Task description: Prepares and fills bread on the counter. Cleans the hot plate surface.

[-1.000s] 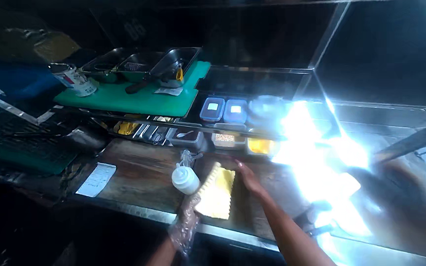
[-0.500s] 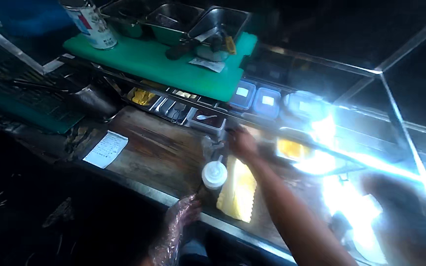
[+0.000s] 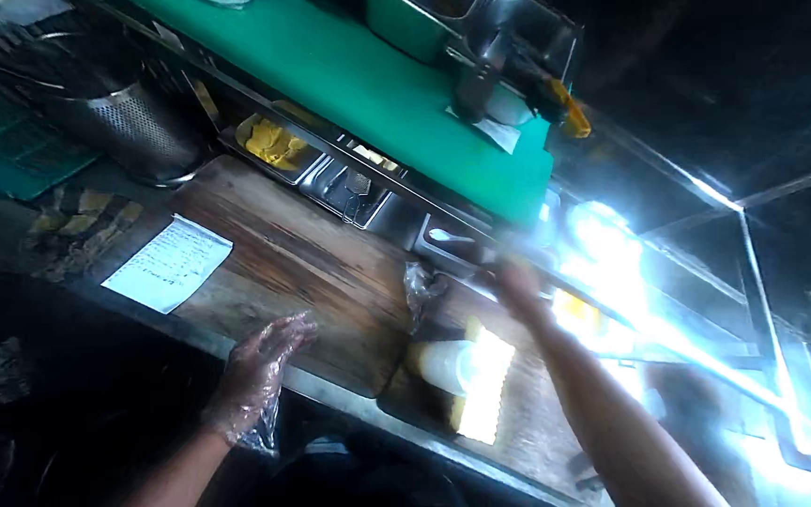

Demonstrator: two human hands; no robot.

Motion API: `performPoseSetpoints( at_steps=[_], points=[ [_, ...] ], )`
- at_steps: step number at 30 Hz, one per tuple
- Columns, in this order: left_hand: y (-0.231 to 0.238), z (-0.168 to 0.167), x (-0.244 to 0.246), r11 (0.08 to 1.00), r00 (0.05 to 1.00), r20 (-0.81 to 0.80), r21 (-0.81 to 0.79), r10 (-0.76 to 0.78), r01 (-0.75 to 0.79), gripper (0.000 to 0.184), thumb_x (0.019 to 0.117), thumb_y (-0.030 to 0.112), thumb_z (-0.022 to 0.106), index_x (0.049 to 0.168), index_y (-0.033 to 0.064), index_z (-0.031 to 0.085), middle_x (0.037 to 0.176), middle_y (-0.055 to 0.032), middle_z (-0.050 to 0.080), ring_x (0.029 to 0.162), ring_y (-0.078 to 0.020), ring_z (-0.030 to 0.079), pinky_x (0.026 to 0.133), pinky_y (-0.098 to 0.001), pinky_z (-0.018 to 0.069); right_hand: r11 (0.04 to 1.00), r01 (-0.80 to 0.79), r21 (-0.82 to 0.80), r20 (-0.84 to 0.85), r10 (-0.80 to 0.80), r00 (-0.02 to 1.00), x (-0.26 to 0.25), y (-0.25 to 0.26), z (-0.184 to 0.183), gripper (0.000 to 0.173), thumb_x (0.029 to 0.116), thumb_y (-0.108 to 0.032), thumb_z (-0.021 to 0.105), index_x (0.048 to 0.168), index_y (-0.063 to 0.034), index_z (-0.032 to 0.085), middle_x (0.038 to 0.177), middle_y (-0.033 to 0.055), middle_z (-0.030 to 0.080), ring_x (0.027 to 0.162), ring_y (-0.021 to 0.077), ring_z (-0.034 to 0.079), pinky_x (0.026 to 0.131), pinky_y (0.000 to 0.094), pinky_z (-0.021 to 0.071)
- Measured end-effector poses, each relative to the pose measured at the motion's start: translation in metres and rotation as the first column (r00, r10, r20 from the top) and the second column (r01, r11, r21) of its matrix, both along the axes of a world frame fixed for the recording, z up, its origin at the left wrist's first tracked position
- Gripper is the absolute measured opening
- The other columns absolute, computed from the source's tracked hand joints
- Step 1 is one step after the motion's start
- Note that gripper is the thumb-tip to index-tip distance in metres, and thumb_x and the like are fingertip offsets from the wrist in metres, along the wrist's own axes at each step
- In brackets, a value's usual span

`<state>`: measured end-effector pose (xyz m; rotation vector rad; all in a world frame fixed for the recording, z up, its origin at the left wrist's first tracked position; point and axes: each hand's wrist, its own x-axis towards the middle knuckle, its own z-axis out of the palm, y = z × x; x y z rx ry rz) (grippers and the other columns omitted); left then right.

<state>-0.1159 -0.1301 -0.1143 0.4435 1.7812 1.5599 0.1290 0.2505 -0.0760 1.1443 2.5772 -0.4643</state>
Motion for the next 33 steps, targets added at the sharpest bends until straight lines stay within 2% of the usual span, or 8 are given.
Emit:
performPoseSetpoints(
  at_steps=[9, 13, 18, 19, 25, 27, 29, 33],
  points=[
    [0.068, -0.044, -0.017, 0.968, 0.722, -0.645, -0.184, -0.248, 0.168, 0.041, 0.0991, 0.027, 0.064, 0.134, 0.0057, 0.065, 0.133, -0.014, 0.066, 0.121, -0.0251, 0.065, 0.107, -0.0461, 0.0514, 0.988, 0.139, -0.063, 0.078, -0.134, 0.988, 0.035, 0.0, 0.021, 0.039, 0.1036, -0.048, 0.055, 0.127, -0.0198, 0.07, 0.121, 0.0152, 0.071, 0.115, 0.0365, 0.066, 0.096, 0.0657, 0.0493],
    [0.068, -0.088, -0.011, 0.948, 0.522, -0.794, -0.298, -0.312, 0.112, 0.051, 0.0982, 0.038, 0.059, 0.138, 0.0069, 0.062, 0.148, -0.0115, 0.057, 0.143, -0.0285, 0.047, 0.123, -0.0471, 0.0328, 0.969, 0.134, -0.209, -0.25, -0.186, 0.95, 0.051, 0.004, 0.016, 0.033, 0.1049, -0.019, 0.057, 0.136, -0.0134, 0.065, 0.135, 0.0055, 0.067, 0.125, 0.0148, 0.062, 0.109, 0.0355, 0.05],
    [0.066, -0.088, -0.005, 0.932, 0.427, -0.834, -0.358, -0.349, 0.063, 0.05, 0.1012, 0.044, 0.053, 0.135, 0.0087, 0.065, 0.146, -0.0089, 0.059, 0.143, -0.0279, 0.047, 0.123, -0.047, 0.0313, 0.945, -0.161, 0.287, 0.019, 0.162, 0.987, -0.037, 0.052, -0.063, 0.039, 0.0961, -0.045, 0.061, 0.115, -0.0134, 0.074, 0.118, 0.0149, 0.072, 0.105, 0.0366, 0.069, 0.08, 0.062, 0.0562],
    [0.067, -0.088, -0.005, 0.932, 0.416, -0.84, -0.357, -0.349, 0.062, 0.051, 0.101, 0.045, 0.052, 0.136, 0.0091, 0.065, 0.146, -0.0084, 0.059, 0.143, -0.0279, 0.047, 0.123, -0.0472, 0.0311, 0.993, -0.117, 0.029, 0.261, 0.106, 0.959, -0.056, 0.055, -0.037, 0.045, 0.1025, -0.042, 0.058, 0.136, -0.0127, 0.063, 0.143, 0.0151, 0.059, 0.13, 0.0371, 0.058, 0.1, 0.0625, 0.0495],
    [0.069, -0.083, -0.003, 0.912, 0.392, -0.837, -0.411, -0.381, 0.01, 0.055, 0.1, 0.05, 0.051, 0.134, 0.0098, 0.066, 0.146, -0.01, 0.059, 0.143, -0.0308, 0.047, 0.122, -0.0516, 0.0317, 0.933, -0.188, 0.306, -0.121, 0.234, 0.965, -0.026, 0.06, -0.065, 0.048, 0.0979, -0.051, 0.058, 0.113, -0.0081, 0.074, 0.101, 0.0202, 0.074, 0.089, 0.0395, 0.072, 0.072, 0.0627, 0.0567],
    [0.07, -0.085, -0.003, 0.904, 0.385, -0.834, -0.427, -0.395, 0.003, 0.057, 0.0999, 0.052, 0.048, 0.135, 0.0105, 0.066, 0.147, -0.0099, 0.058, 0.144, -0.0312, 0.046, 0.122, -0.0515, 0.0303, 0.987, 0.045, -0.155, 0.247, -0.005, 0.969, -0.059, 0.041, 0.007, 0.051, 0.1044, -0.034, 0.059, 0.148, -0.0103, 0.051, 0.141, 0.0208, 0.059, 0.131, 0.038, 0.056, 0.11, 0.0596, 0.0432],
    [0.071, -0.086, -0.004, 0.905, 0.375, -0.839, -0.426, -0.394, -0.004, 0.056, 0.0999, 0.052, 0.048, 0.134, 0.0109, 0.066, 0.147, -0.0091, 0.058, 0.144, -0.0299, 0.046, 0.122, -0.0501, 0.0305, 0.998, -0.058, 0.013, -0.061, 0.059, 0.996, -0.036, 0.038, -0.023, 0.045, 0.0972, -0.03, 0.066, 0.137, -0.0093, 0.062, 0.124, 0.0209, 0.069, 0.115, 0.0375, 0.067, 0.099, 0.0585, 0.0519],
    [0.073, -0.081, -0.003, 0.896, 0.369, -0.832, -0.445, -0.414, 0.003, 0.059, 0.1001, 0.053, 0.047, 0.136, 0.0098, 0.065, 0.148, -0.0107, 0.057, 0.145, -0.031, 0.045, 0.123, -0.0511, 0.0297, 0.991, -0.089, -0.101, 0.043, 0.093, 0.995, -0.041, 0.055, -0.019, 0.039, 0.1044, -0.034, 0.059, 0.132, -0.0069, 0.064, 0.124, 0.0178, 0.068, 0.115, 0.0317, 0.065, 0.099, 0.0521, 0.0511]
  ],
)
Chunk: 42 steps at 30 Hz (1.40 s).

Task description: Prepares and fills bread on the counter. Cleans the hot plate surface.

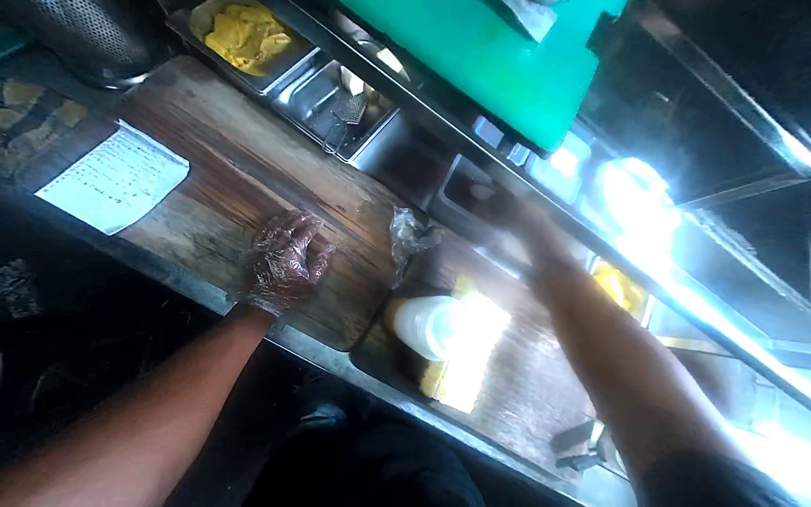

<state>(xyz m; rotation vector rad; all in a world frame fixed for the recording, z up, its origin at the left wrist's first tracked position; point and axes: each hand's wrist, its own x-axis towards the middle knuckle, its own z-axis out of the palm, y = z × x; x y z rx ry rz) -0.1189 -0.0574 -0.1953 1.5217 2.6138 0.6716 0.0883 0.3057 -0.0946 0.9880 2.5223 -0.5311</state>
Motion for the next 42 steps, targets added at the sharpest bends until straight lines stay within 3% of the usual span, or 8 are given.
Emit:
performPoseSetpoints(
  at_steps=[1, 3, 9, 14, 19, 30, 35, 42],
  points=[
    [0.0, 0.001, 0.001, 1.0, 1.0, -0.004, -0.003, -0.002, 0.002, 0.059, 0.1001, 0.053, 0.047, 0.136, 0.0097, 0.065, 0.148, -0.0106, 0.057, 0.145, -0.0314, 0.045, 0.123, -0.0514, 0.0301, 0.967, -0.079, 0.242, -0.324, 0.157, 0.933, 0.022, 0.011, -0.045, 0.039, 0.098, -0.038, 0.063, 0.112, -0.0036, 0.073, 0.099, 0.0201, 0.074, 0.09, 0.0348, 0.072, 0.076, 0.0542, 0.0581],
    [-0.001, 0.001, 0.001, 1.0, 1.0, -0.014, 0.004, -0.004, 0.004, 0.058, 0.1005, 0.053, 0.048, 0.135, 0.0096, 0.065, 0.148, -0.0105, 0.058, 0.144, -0.0316, 0.046, 0.122, -0.0514, 0.0316, 0.993, 0.047, 0.107, -0.198, -0.025, 0.98, 0.017, 0.007, -0.036, 0.043, 0.0975, -0.038, 0.064, 0.128, -0.0081, 0.066, 0.117, 0.021, 0.07, 0.111, 0.0383, 0.067, 0.096, 0.0597, 0.0517],
    [-0.001, 0.003, 0.002, 1.0, 1.0, -0.025, -0.011, -0.002, 0.002, 0.057, 0.1005, 0.052, 0.049, 0.135, 0.0091, 0.064, 0.147, -0.0109, 0.058, 0.143, -0.0305, 0.047, 0.121, -0.0503, 0.0338, 0.975, 0.095, 0.203, -0.159, -0.063, 0.985, -0.001, 0.006, -0.042, 0.036, 0.0967, -0.031, 0.066, 0.124, -0.0068, 0.067, 0.12, 0.0211, 0.068, 0.11, 0.0392, 0.068, 0.091, 0.0594, 0.0556],
    [0.0, 0.005, 0.002, 1.0, 1.0, -0.013, -0.006, -0.005, 0.005, 0.056, 0.1008, 0.051, 0.049, 0.135, 0.0089, 0.064, 0.147, -0.0104, 0.058, 0.142, -0.0306, 0.048, 0.121, -0.0503, 0.0338, 0.986, 0.158, -0.046, -0.031, -0.16, 0.987, -0.035, -0.013, -0.017, 0.041, 0.0977, -0.026, 0.064, 0.13, -0.0012, 0.063, 0.129, 0.0242, 0.065, 0.123, 0.041, 0.062, 0.102, 0.0618, 0.0474],
    [0.0, 0.005, 0.005, 1.0, 1.0, -0.026, -0.009, 0.013, -0.013, 0.056, 0.1006, 0.052, 0.05, 0.135, 0.0092, 0.064, 0.147, -0.0109, 0.058, 0.142, -0.0312, 0.049, 0.12, -0.0506, 0.0344, 0.987, 0.105, -0.124, -0.268, -0.135, 0.954, 0.0, 0.01, -0.052, 0.036, 0.1003, -0.038, 0.063, 0.12, -0.0086, 0.069, 0.115, 0.0128, 0.071, 0.107, 0.023, 0.068, 0.096, 0.0466, 0.0541],
    [-0.002, -0.006, 0.0, 1.0, 0.997, -0.073, -0.025, -0.014, 0.013, 0.058, 0.1004, 0.052, 0.049, 0.137, 0.0088, 0.063, 0.149, -0.0112, 0.056, 0.143, -0.0296, 0.047, 0.121, -0.0485, 0.0339, 0.73, 0.417, -0.542, -0.545, -0.683, 0.487, 0.045, -0.014, -0.036, 0.019, 0.0944, -0.01, 0.071, 0.109, 0.001, 0.069, 0.102, 0.0104, 0.071, 0.091, 0.0128, 0.068, 0.082, 0.0325, 0.0586],
    [-0.002, -0.008, -0.001, 0.999, 0.998, -0.055, -0.04, -0.012, 0.009, 0.06, 0.0999, 0.054, 0.048, 0.139, 0.0096, 0.061, 0.15, -0.0111, 0.054, 0.144, -0.0303, 0.045, 0.122, -0.0496, 0.0321, 0.766, 0.487, -0.42, -0.557, -0.641, 0.528, 0.065, -0.033, 0.001, 0.015, 0.0977, -0.012, 0.065, 0.104, 0.0012, 0.071, 0.091, 0.0093, 0.071, 0.079, 0.0107, 0.065, 0.076, 0.031, 0.0562],
    [0.0, -0.002, 0.001, 0.999, 0.999, -0.043, -0.054, -0.01, 0.008, 0.06, 0.0997, 0.053, 0.048, 0.137, 0.0079, 0.062, 0.15, -0.0126, 0.054, 0.144, -0.0324, 0.046, 0.121, -0.0518, 0.0324, 0.499, 0.562, -0.659, -0.387, -0.866, 0.315, 0.112, -0.096, 0.043, 0.009, 0.0918, -0.012, 0.072, 0.094, -0.0039, 0.074, 0.073, 0.0019, 0.067, 0.058, 0.0078, 0.056, 0.054, 0.0268, 0.0484]
  ],
)
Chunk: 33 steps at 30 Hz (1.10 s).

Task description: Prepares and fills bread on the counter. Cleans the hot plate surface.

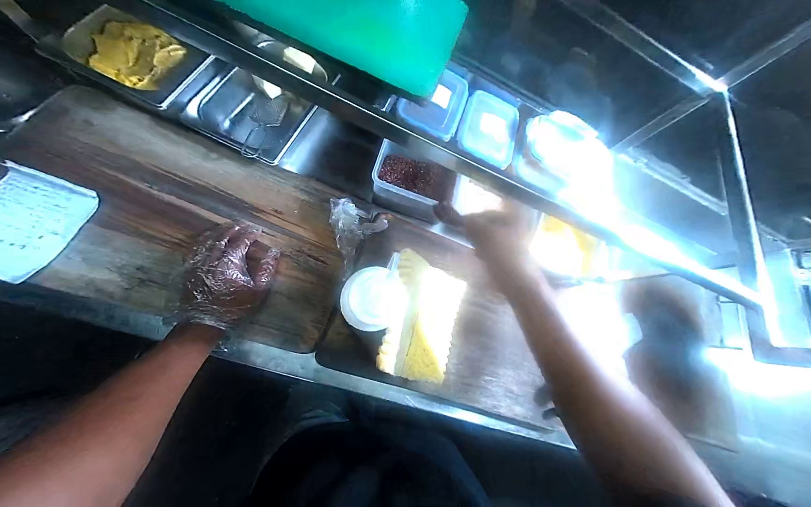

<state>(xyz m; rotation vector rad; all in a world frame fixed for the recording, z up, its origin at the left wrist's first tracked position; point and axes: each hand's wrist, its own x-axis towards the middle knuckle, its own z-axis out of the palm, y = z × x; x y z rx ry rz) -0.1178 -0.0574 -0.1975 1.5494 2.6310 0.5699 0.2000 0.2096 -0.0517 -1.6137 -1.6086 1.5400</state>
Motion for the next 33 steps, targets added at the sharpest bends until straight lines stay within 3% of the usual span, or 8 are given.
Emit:
performPoseSetpoints(
  at_steps=[6, 9, 10, 12, 14, 16, 22, 33],
  points=[
    [-0.002, -0.004, -0.003, 1.0, 1.0, 0.0, -0.014, 0.002, -0.002, 0.063, 0.0994, 0.055, 0.047, 0.139, 0.0087, 0.06, 0.151, -0.012, 0.053, 0.144, -0.0319, 0.045, 0.12, -0.0516, 0.0332, 0.996, -0.008, -0.09, 0.08, 0.016, 0.997, 0.063, -0.085, -0.019, 0.013, 0.0961, -0.02, 0.066, 0.095, -0.0078, 0.072, 0.068, 0.0044, 0.061, 0.05, 0.0121, 0.049, 0.046, 0.0299, 0.043],
    [0.0, -0.002, -0.001, 1.0, 1.0, 0.005, -0.026, -0.005, 0.005, 0.064, 0.0997, 0.056, 0.045, 0.14, 0.0084, 0.059, 0.15, -0.0141, 0.053, 0.143, -0.0345, 0.047, 0.119, -0.0536, 0.035, 0.978, -0.132, 0.159, 0.243, 0.09, 0.966, 0.074, -0.121, -0.037, 0.011, 0.0979, -0.014, 0.066, 0.1, -0.0086, 0.076, 0.082, 0.0048, 0.071, 0.063, 0.0141, 0.064, 0.057, 0.0346, 0.0553],
    [0.0, -0.001, -0.002, 0.999, 1.0, 0.007, -0.034, -0.008, 0.008, 0.064, 0.0997, 0.056, 0.045, 0.141, 0.009, 0.058, 0.151, -0.0135, 0.053, 0.143, -0.0341, 0.046, 0.119, -0.0535, 0.0349, 0.91, -0.235, 0.341, 0.318, 0.124, 0.94, 0.076, -0.129, -0.045, 0.011, 0.0969, -0.012, 0.066, 0.102, -0.0076, 0.076, 0.089, 0.004, 0.073, 0.073, 0.0131, 0.069, 0.066, 0.0338, 0.061],
    [0.0, 0.0, -0.003, 0.999, 1.0, 0.012, -0.031, -0.013, 0.013, 0.063, 0.0997, 0.056, 0.045, 0.14, 0.0092, 0.059, 0.15, -0.0133, 0.053, 0.143, -0.0341, 0.046, 0.119, -0.0545, 0.0343, 0.635, -0.376, 0.674, 0.379, 0.14, 0.915, 0.081, -0.133, -0.067, 0.014, 0.0925, -0.007, 0.065, 0.101, -0.0021, 0.075, 0.091, 0.009, 0.069, 0.074, 0.0164, 0.069, 0.066, 0.0321, 0.0616],
    [0.0, 0.0, -0.002, 0.999, 1.0, 0.011, -0.05, -0.001, 0.002, 0.064, 0.0998, 0.058, 0.044, 0.142, 0.0113, 0.058, 0.152, -0.0114, 0.052, 0.144, -0.0325, 0.045, 0.119, -0.0536, 0.0343, 0.473, -0.406, 0.781, 0.386, 0.146, 0.911, 0.089, -0.126, -0.079, 0.018, 0.0937, -0.006, 0.063, 0.106, 0.0016, 0.073, 0.096, 0.0143, 0.069, 0.079, 0.0206, 0.07, 0.069, 0.0327, 0.0622],
    [0.001, 0.0, -0.001, 0.999, 1.0, 0.02, -0.05, -0.002, 0.003, 0.065, 0.0997, 0.058, 0.044, 0.142, 0.0112, 0.058, 0.152, -0.0121, 0.052, 0.145, -0.0331, 0.044, 0.119, -0.0537, 0.0335, 0.493, -0.353, 0.795, 0.351, 0.101, 0.931, 0.096, -0.121, -0.077, 0.018, 0.0954, -0.006, 0.063, 0.108, 0.0017, 0.074, 0.099, 0.0151, 0.07, 0.081, 0.0198, 0.071, 0.071, 0.0319, 0.0623],
    [0.001, 0.001, -0.001, 1.0, 1.0, 0.009, -0.017, -0.017, 0.017, 0.06, 0.1008, 0.054, 0.047, 0.14, 0.0102, 0.058, 0.149, -0.0123, 0.054, 0.143, -0.0316, 0.046, 0.119, -0.0508, 0.035, 0.74, -0.229, 0.632, 0.166, 0.159, 0.973, 0.114, -0.137, -0.085, 0.013, 0.093, -0.007, 0.068, 0.103, -0.0054, 0.077, 0.097, 0.004, 0.072, 0.077, 0.0062, 0.068, 0.068, 0.0218, 0.0603],
    [0.0, 0.003, -0.001, 0.999, 0.999, 0.032, -0.044, -0.004, 0.005, 0.061, 0.1005, 0.055, 0.046, 0.141, 0.0103, 0.057, 0.152, -0.0128, 0.052, 0.144, -0.0329, 0.045, 0.119, -0.0536, 0.034, 0.747, -0.182, 0.639, 0.176, 0.088, 0.98, 0.091, -0.113, -0.104, 0.014, 0.0942, -0.009, 0.067, 0.103, -0.0037, 0.077, 0.095, 0.0063, 0.072, 0.08, 0.0074, 0.069, 0.072, 0.0225, 0.06]
  ],
)
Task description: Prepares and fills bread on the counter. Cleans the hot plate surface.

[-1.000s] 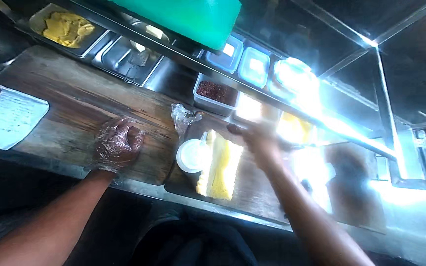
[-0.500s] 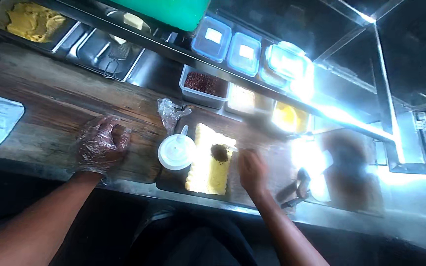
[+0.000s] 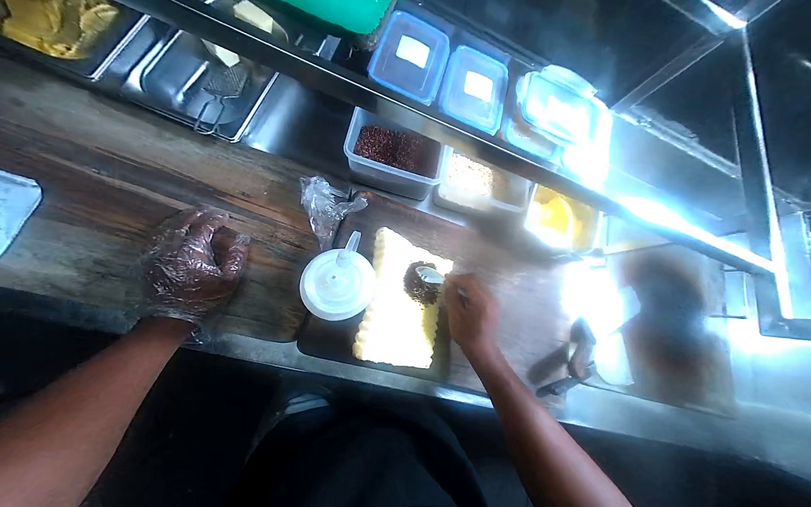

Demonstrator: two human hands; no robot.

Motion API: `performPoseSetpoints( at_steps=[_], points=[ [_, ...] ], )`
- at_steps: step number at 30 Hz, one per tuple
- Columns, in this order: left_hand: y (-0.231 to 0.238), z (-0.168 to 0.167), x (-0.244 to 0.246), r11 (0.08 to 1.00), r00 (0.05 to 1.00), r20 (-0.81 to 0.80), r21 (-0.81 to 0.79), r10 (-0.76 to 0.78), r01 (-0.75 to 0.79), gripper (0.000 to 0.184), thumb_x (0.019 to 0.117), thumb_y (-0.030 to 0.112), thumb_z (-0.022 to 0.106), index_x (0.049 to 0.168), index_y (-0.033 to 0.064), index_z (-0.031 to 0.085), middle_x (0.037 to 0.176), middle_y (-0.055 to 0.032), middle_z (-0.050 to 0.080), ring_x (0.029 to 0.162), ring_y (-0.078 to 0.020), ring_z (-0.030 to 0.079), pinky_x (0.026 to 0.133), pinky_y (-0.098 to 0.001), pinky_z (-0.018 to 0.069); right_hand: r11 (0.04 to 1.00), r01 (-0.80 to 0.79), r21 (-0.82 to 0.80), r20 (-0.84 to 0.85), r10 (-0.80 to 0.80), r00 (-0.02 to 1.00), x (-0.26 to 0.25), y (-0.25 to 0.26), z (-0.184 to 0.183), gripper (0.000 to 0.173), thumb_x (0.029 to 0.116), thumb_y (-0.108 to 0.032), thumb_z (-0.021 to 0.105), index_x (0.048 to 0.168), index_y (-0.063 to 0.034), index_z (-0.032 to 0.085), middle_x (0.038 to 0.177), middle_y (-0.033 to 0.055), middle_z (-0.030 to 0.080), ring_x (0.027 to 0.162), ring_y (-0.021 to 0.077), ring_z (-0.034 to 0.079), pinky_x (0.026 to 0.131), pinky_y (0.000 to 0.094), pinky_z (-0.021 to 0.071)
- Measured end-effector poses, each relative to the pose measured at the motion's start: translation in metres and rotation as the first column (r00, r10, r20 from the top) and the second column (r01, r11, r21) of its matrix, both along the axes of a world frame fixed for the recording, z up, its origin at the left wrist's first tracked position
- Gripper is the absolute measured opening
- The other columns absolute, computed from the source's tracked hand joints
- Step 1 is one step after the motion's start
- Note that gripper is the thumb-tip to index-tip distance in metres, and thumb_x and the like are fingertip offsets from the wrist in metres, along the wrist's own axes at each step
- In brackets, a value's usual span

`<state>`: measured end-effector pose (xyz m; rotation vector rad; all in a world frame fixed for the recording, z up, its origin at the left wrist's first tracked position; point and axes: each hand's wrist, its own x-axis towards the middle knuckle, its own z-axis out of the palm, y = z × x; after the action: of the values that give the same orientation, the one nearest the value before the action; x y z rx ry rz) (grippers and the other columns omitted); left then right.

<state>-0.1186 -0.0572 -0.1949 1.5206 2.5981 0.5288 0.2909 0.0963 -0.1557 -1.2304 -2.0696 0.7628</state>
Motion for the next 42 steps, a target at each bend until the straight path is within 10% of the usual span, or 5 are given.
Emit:
performPoseSetpoints(
  at_steps=[9, 16, 23, 31, 42],
  points=[
    [-0.001, -0.002, -0.002, 0.998, 1.0, 0.007, 0.056, -0.016, 0.016, 0.059, 0.1003, 0.052, 0.049, 0.14, 0.0088, 0.059, 0.149, -0.0132, 0.054, 0.142, -0.0331, 0.047, 0.119, -0.0529, 0.035, 0.979, 0.04, -0.201, 0.04, -0.033, 0.999, -0.008, 0.021, 0.015, 0.012, 0.094, -0.012, 0.067, 0.101, -0.0064, 0.076, 0.093, 0.0047, 0.072, 0.081, 0.0099, 0.069, 0.073, 0.0287, 0.0603],
    [-0.001, -0.006, -0.001, 0.997, 1.0, -0.009, 0.08, 0.004, -0.004, 0.061, 0.0992, 0.054, 0.05, 0.139, 0.0086, 0.06, 0.151, -0.0118, 0.053, 0.144, -0.0314, 0.046, 0.12, -0.0506, 0.0336, 0.545, 0.121, -0.83, 0.032, -0.169, 0.985, -0.027, 0.068, 0.096, 0.007, 0.0944, -0.007, 0.066, 0.093, -0.0038, 0.072, 0.068, 0.0033, 0.062, 0.047, 0.0062, 0.044, 0.044, 0.021, 0.0377],
    [-0.002, -0.008, 0.0, 0.993, 1.0, -0.013, 0.117, 0.019, -0.017, 0.06, 0.0987, 0.054, 0.053, 0.137, 0.008, 0.062, 0.15, -0.0119, 0.054, 0.144, -0.0302, 0.046, 0.121, -0.0493, 0.0338, 0.956, -0.163, -0.243, 0.337, 0.241, 0.91, -0.142, 0.177, 0.072, 0.022, 0.0906, -0.018, 0.075, 0.107, -0.0025, 0.073, 0.103, 0.0138, 0.074, 0.098, 0.0236, 0.071, 0.089, 0.0457, 0.0571],
    [-0.001, -0.005, 0.0, 0.996, 1.0, 0.0, 0.082, 0.028, -0.028, 0.06, 0.0996, 0.054, 0.05, 0.137, 0.0092, 0.062, 0.151, -0.0107, 0.054, 0.145, -0.0298, 0.045, 0.121, -0.05, 0.0332, 0.827, -0.318, -0.463, 0.601, 0.557, 0.573, -0.23, 0.2, 0.04, 0.034, 0.1016, -0.025, 0.063, 0.13, -0.0053, 0.065, 0.128, 0.0176, 0.067, 0.121, 0.0298, 0.064, 0.104, 0.0529, 0.0494],
    [-0.001, -0.005, 0.001, 0.997, 0.999, -0.039, 0.079, 0.01, -0.007, 0.059, 0.1004, 0.052, 0.05, 0.137, 0.0074, 0.062, 0.149, -0.0127, 0.055, 0.143, -0.0319, 0.047, 0.12, -0.0516, 0.0343, 0.917, -0.026, -0.397, 0.224, 0.125, 0.967, -0.178, 0.197, 0.059, 0.022, 0.099, -0.019, 0.065, 0.104, 0.0014, 0.07, 0.1, 0.0156, 0.072, 0.091, 0.0222, 0.069, 0.085, 0.042, 0.0566]
  ],
)
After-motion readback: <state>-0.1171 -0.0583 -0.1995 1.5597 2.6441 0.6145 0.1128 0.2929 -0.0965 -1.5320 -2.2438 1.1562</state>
